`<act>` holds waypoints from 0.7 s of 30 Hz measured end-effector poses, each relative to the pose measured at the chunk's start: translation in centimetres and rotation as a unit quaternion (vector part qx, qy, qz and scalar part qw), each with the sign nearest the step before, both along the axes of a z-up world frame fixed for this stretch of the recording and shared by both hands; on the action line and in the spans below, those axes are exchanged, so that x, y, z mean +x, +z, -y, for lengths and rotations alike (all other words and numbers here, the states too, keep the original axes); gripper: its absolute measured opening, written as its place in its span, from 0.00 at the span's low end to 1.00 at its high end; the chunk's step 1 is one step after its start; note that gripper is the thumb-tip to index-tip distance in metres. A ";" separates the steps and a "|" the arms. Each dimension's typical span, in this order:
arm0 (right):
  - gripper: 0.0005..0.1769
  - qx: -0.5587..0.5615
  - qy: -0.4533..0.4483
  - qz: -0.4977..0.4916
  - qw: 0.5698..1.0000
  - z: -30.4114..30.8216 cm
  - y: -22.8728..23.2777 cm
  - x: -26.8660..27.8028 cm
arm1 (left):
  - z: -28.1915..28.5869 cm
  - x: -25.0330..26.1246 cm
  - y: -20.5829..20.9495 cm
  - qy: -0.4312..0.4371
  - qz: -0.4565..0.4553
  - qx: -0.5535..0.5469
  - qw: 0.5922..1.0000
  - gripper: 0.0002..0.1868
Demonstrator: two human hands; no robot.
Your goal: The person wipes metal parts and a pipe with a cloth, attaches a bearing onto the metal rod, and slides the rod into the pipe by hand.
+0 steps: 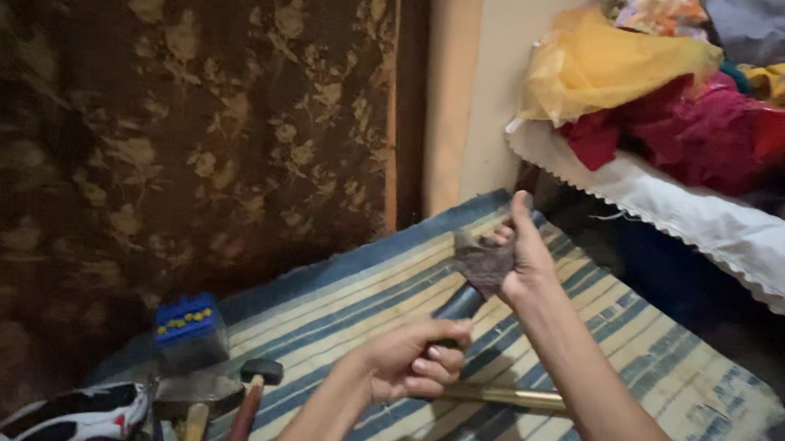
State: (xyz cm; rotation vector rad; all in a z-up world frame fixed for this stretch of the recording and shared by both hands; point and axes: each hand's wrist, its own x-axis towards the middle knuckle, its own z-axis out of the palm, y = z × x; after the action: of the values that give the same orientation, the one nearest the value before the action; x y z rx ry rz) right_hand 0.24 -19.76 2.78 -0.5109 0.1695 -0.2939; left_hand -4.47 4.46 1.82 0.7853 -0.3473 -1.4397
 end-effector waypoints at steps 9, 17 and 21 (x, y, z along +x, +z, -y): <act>0.21 -0.048 -0.052 -0.116 0.991 5.4 -1.0 4.0 | -1.2 -2.4 3.7 0.129 0.816 0.245 0.507 0.07; 0.14 -0.200 -0.200 -0.029 0.959 1.4 2.3 0.7 | 0.3 0.2 1.0 0.222 0.863 0.362 0.273 0.09; 0.20 -0.156 -0.080 -0.003 0.984 0.2 -0.2 -2.1 | -1.9 2.3 1.0 0.356 0.818 0.296 0.340 0.14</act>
State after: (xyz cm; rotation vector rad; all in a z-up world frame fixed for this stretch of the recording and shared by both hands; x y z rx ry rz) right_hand -1.88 -19.93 2.60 -0.8116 0.1713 -0.4795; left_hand -2.18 6.36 2.83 2.4651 -0.7904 0.7184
